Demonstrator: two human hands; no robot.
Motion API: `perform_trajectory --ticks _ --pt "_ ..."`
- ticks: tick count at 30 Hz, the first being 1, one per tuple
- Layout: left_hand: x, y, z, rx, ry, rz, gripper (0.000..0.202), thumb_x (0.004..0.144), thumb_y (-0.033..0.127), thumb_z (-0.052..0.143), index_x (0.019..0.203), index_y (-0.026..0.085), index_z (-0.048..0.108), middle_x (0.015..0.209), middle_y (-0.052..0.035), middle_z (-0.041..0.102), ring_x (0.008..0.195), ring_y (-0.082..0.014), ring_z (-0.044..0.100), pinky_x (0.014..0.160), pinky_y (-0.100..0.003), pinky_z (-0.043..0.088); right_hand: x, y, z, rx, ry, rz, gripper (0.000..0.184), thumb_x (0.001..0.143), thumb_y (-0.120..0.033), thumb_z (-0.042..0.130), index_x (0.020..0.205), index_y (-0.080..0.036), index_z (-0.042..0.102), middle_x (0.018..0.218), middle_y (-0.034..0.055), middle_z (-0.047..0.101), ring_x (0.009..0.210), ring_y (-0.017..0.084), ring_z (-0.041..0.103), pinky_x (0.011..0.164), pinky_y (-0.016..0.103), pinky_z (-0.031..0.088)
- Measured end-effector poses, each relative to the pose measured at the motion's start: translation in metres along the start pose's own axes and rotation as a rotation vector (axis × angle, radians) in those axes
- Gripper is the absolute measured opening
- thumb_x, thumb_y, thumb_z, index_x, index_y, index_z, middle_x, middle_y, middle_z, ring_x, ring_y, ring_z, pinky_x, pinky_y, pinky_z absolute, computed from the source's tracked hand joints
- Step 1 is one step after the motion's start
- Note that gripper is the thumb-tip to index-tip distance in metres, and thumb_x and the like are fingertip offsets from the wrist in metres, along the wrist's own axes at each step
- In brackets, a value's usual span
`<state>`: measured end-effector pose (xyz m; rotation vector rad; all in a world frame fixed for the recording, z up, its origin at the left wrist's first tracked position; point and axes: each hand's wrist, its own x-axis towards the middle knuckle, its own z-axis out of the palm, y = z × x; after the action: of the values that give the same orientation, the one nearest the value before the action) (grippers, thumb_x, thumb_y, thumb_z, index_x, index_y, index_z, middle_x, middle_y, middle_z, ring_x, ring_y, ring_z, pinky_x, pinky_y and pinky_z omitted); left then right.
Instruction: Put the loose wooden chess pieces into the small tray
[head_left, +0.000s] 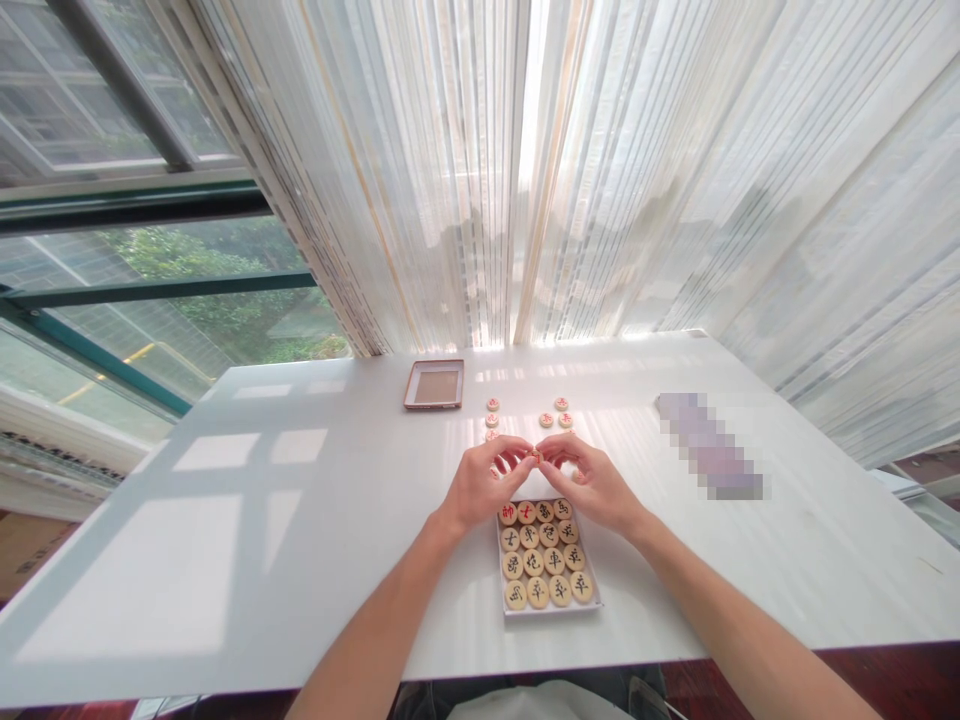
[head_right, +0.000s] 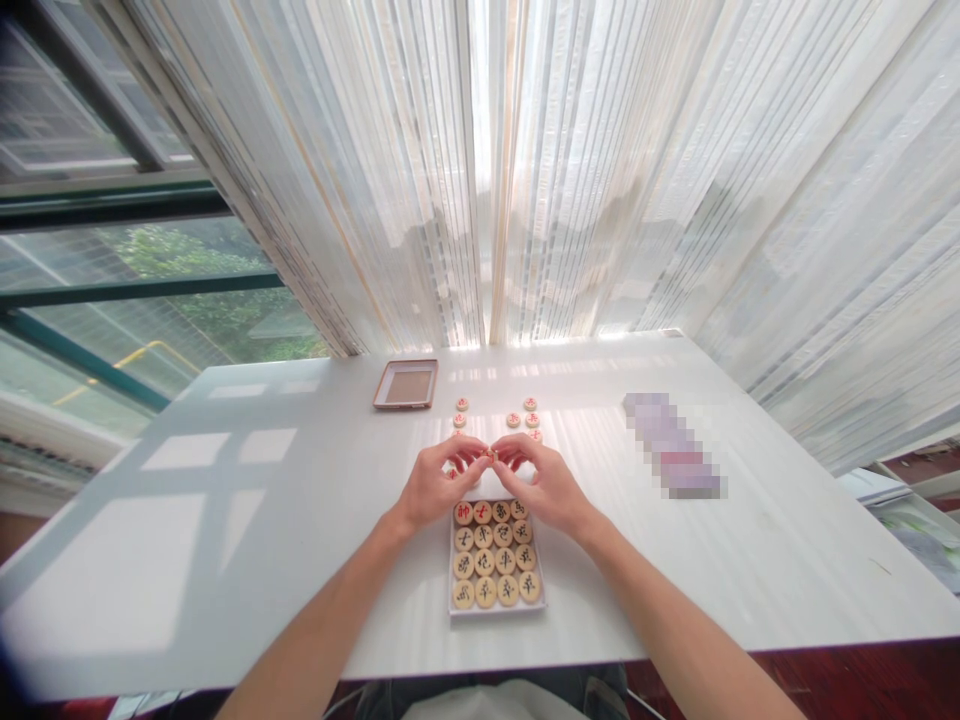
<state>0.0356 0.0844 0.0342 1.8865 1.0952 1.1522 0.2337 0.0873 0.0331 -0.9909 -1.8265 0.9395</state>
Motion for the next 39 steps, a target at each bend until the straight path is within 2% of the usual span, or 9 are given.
perform_trajectory --ticks 7,13,22,29,39 --pt "-0.0006 -0.0022 0.0008 0.025 0.018 0.004 0.014 0.095 0.029 0.061 0.102 0.021 0.070 0.094 -0.0024 0.075 0.076 -0.0141 0.069 0.071 -0.027 0.054 -0.0001 -0.0007 0.0001 -0.021 0.000 0.002 0.016 0.092 -0.032 0.065 0.106 -0.025 0.065 0.098 0.0043 0.072 0.087 0.020 0.068 0.078 0.035 0.058" --pt "-0.0016 -0.0015 0.0005 0.022 -0.005 0.005 0.015 0.093 0.028 0.062 0.106 0.021 0.067 0.098 -0.0029 0.073 0.077 -0.0140 0.068 0.066 -0.026 0.054 0.0010 0.0013 0.0014 -0.001 0.032 0.003 0.016 0.093 -0.031 0.064 0.107 -0.024 0.064 0.100 0.0050 0.072 0.089 0.020 0.069 0.080 0.035 0.058" --pt "-0.0011 -0.0021 0.0008 0.009 -0.030 -0.004 0.022 0.093 0.033 0.061 0.111 0.022 0.066 0.105 -0.0054 0.072 0.078 -0.0150 0.067 0.066 -0.027 0.054 0.0007 0.0000 0.0009 0.007 0.027 0.013 0.016 0.094 -0.030 0.062 0.108 -0.025 0.062 0.101 0.0052 0.072 0.090 0.019 0.069 0.082 0.035 0.057" --pt "-0.0002 0.0003 -0.0007 0.029 -0.027 -0.007 0.021 0.093 0.033 0.061 0.109 0.020 0.066 0.104 -0.0057 0.073 0.078 -0.0151 0.069 0.064 -0.025 0.054 -0.0002 0.0019 0.0015 -0.002 0.027 0.055 0.020 0.093 -0.036 0.063 0.110 -0.025 0.062 0.100 0.0059 0.073 0.090 0.022 0.071 0.071 0.032 0.058" --pt "-0.0015 -0.0045 0.0007 0.048 -0.003 -0.050 0.019 0.094 0.036 0.062 0.101 0.019 0.065 0.089 -0.0032 0.073 0.073 -0.0147 0.067 0.068 -0.027 0.054 0.0010 -0.0026 0.0028 -0.016 -0.016 -0.006 0.016 0.095 -0.034 0.061 0.108 -0.026 0.065 0.099 0.0044 0.072 0.086 0.020 0.068 0.080 0.036 0.057"
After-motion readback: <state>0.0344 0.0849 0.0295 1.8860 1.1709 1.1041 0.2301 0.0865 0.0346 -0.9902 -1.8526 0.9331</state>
